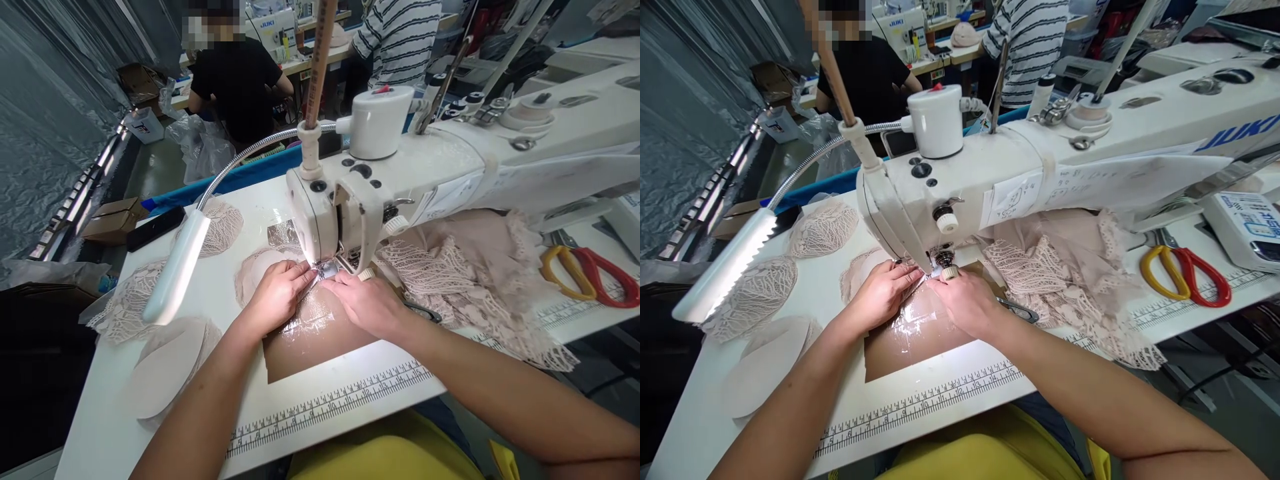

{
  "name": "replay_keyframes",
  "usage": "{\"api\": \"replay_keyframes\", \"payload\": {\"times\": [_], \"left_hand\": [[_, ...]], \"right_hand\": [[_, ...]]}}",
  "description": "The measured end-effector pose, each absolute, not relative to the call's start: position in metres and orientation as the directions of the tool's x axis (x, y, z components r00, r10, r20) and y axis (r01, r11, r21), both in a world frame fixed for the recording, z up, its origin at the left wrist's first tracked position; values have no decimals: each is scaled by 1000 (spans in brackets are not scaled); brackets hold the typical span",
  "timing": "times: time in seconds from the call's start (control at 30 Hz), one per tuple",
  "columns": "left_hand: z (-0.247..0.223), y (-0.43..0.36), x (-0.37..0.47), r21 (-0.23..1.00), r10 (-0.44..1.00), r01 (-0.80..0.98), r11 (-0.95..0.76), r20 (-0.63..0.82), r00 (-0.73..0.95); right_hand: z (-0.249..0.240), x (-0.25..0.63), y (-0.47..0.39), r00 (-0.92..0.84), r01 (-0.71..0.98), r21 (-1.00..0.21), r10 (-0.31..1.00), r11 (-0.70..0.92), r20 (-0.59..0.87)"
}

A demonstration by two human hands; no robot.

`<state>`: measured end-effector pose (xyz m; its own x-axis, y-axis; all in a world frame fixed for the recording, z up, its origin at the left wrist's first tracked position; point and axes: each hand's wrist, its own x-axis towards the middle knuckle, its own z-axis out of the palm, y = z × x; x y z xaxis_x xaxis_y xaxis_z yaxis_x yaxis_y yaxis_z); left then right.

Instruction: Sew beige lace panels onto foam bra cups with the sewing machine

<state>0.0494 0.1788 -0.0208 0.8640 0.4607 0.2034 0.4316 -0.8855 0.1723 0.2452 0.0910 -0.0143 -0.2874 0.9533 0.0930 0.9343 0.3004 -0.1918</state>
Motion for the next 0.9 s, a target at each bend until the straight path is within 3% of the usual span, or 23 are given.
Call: {"api": "replay_keyframes", "payload": {"times": [0.47, 0.67, 0.9], "left_hand": [[-22, 177, 49, 94, 464, 455, -886, 188, 866], [-5, 157, 45, 13, 567, 569, -822, 113, 816], [10, 137, 47, 236, 611, 585, -776, 56, 789]], "right_hand": [[-17, 245, 92, -284, 931, -203, 952, 302, 113], [-15, 248, 92, -266, 929, -239, 959, 283, 99], [-18, 252, 91, -253, 902, -333, 961, 276, 111]]}}
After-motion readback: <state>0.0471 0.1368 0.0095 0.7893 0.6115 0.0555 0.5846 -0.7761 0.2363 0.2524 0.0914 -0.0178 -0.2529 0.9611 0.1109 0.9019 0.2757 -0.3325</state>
